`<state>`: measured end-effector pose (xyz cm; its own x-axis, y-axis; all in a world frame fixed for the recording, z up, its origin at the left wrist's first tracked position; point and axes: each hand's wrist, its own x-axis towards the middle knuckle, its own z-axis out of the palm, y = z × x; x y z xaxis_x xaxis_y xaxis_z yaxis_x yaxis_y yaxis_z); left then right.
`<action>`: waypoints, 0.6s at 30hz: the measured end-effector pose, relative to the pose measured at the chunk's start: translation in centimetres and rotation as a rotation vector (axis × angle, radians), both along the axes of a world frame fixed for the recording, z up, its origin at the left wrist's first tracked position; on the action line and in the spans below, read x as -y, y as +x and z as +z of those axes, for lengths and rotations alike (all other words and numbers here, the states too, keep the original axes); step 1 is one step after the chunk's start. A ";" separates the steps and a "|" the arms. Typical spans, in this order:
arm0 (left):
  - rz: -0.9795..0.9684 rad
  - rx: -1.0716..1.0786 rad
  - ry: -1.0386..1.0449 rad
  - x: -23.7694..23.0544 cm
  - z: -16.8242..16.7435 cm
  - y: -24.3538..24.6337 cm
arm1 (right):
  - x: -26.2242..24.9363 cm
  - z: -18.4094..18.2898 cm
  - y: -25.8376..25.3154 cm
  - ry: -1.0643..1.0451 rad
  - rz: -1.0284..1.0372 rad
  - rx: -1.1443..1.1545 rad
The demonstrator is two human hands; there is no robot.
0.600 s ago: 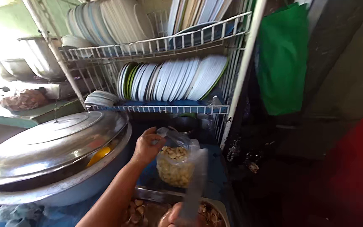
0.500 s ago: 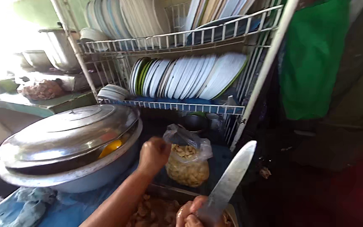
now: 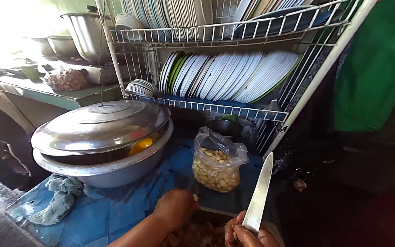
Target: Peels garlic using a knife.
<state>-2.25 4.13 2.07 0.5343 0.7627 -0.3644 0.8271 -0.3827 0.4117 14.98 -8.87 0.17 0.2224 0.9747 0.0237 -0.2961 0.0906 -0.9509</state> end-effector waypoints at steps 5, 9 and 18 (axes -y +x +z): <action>0.069 0.128 -0.096 -1.9 0.2 -1.2 | 0.3 -0.1 0.4 0.020 0.009 0.037; 0.038 -0.071 -0.044 -4.4 -0.7 1.9 | 0.0 -0.1 0.5 0.032 0.023 0.035; -0.163 -0.287 -0.011 -5.3 -0.9 7.4 | -0.2 0.1 1.0 0.044 -0.007 0.023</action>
<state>5.12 9.42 1.16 0.5231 0.6712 -0.5253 0.8384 -0.5162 0.1753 16.02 -8.62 0.29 0.2282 0.9710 0.0716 -0.2737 0.1345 -0.9524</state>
